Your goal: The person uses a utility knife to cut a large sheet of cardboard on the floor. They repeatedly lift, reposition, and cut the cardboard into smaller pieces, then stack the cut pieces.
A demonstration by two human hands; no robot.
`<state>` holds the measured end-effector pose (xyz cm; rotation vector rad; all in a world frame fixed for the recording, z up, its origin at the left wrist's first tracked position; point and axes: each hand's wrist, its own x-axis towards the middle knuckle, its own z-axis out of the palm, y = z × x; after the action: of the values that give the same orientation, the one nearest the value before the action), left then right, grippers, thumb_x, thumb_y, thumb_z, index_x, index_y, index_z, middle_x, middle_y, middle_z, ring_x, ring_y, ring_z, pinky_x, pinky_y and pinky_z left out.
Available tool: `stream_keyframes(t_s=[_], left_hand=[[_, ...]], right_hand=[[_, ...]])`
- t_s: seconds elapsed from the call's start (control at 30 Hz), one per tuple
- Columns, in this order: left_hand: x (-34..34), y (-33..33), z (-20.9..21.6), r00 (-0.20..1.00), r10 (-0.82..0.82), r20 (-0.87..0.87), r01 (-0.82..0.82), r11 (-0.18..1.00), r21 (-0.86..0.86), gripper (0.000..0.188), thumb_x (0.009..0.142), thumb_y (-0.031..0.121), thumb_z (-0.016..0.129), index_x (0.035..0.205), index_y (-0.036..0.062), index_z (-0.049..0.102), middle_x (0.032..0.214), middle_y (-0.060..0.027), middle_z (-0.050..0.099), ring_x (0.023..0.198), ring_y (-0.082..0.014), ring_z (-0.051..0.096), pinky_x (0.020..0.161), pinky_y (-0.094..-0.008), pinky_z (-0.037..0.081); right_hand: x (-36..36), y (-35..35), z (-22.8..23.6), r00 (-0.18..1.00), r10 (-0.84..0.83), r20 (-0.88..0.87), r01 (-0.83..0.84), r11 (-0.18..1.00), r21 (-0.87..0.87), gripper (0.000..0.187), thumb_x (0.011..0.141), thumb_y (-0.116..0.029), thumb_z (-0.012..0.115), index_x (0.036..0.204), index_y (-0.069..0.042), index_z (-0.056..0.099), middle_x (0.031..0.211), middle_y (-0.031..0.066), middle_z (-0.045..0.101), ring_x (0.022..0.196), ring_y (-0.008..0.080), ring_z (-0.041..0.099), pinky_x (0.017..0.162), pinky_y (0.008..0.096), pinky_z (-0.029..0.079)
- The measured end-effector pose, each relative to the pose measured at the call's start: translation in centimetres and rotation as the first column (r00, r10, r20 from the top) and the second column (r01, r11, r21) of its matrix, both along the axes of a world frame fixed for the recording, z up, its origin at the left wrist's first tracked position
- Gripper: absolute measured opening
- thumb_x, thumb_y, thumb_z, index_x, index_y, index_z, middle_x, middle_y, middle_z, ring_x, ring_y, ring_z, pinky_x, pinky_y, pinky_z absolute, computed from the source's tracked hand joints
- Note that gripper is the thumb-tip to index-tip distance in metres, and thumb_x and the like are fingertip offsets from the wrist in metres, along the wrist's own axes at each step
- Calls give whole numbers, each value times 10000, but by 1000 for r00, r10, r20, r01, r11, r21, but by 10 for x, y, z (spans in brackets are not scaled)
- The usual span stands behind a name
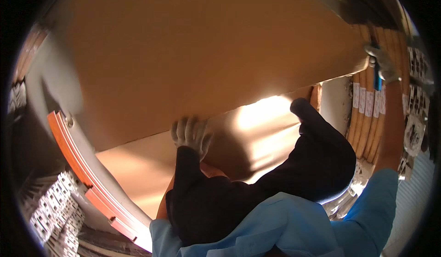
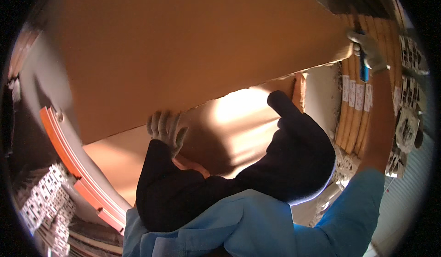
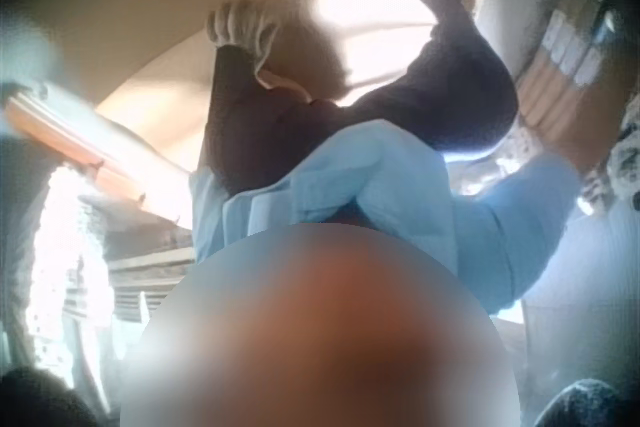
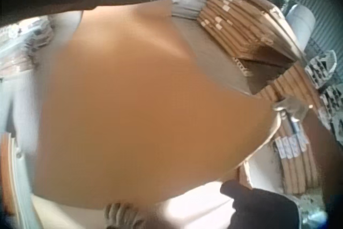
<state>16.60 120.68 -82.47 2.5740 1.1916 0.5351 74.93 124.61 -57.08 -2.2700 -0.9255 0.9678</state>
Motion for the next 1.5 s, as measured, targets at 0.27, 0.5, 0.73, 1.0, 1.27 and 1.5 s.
stream_keyframes(t_s=[0.27, 0.5, 0.73, 1.0, 1.27, 1.5], left_hand=[[-23, 60, 19, 993, 39, 115, -76, 939, 334, 241, 786, 146, 663, 1008, 200, 589, 1195, -88, 556, 1089, -320, 554, 903, -508, 439], [-64, 84, 21, 989, 124, 85, -144, 942, 303, 441, 707, 71, 628, 1119, 202, 539, 1144, -84, 555, 1059, -264, 538, 904, -465, 431], [-171, 75, -6, 642, 739, -204, -655, 667, 356, 770, 676, 138, 688, 1382, 249, 402, 1216, -72, 550, 1137, -321, 512, 1009, -510, 341], [-292, 108, -17, -73, 967, -246, -990, -41, 135, 582, 870, 460, 556, 1374, 256, 350, 1185, -173, 540, 1081, -319, 546, 916, -521, 392], [-310, 136, -30, 196, 948, -251, -979, 203, 4, 370, 875, 397, 575, 1118, 122, 620, 1161, -155, 607, 1063, -350, 577, 906, -470, 458], [-169, 90, -33, 855, 361, -372, -421, 902, -93, 270, 839, 384, 642, 970, 157, 707, 925, -56, 689, 888, -278, 631, 854, -423, 443]], right_hand=[[76, 13, 12, 995, 23, 96, -11, 993, -117, 357, 904, -395, 607, 1108, -109, 672, 633, -124, 424, 526, 14, 371, 497, 184, 311], [95, -4, -30, 1000, 28, -9, -29, 998, -64, 232, 889, -363, 634, 917, -136, 671, 582, -106, 445, 486, -2, 389, 455, 165, 294], [99, 9, -33, 999, -37, -8, 35, 987, -155, 222, 890, -317, 638, 885, -96, 654, 603, -74, 450, 503, 34, 385, 466, 208, 295], [134, 8, -42, 999, -34, -24, 31, 993, -117, 191, 875, -285, 631, 893, -97, 664, 636, -62, 493, 531, 50, 421, 486, 228, 331], [107, -16, -151, 964, -255, -73, 249, 965, -86, 225, 840, -319, 687, 880, -98, 673, 678, -48, 544, 557, 70, 461, 489, 241, 363], [-6, 18, -183, 936, -63, 346, 111, 986, -121, 350, 816, -318, 725, 1060, -78, 652, 944, 66, 674, 798, 156, 618, 721, 285, 501]])
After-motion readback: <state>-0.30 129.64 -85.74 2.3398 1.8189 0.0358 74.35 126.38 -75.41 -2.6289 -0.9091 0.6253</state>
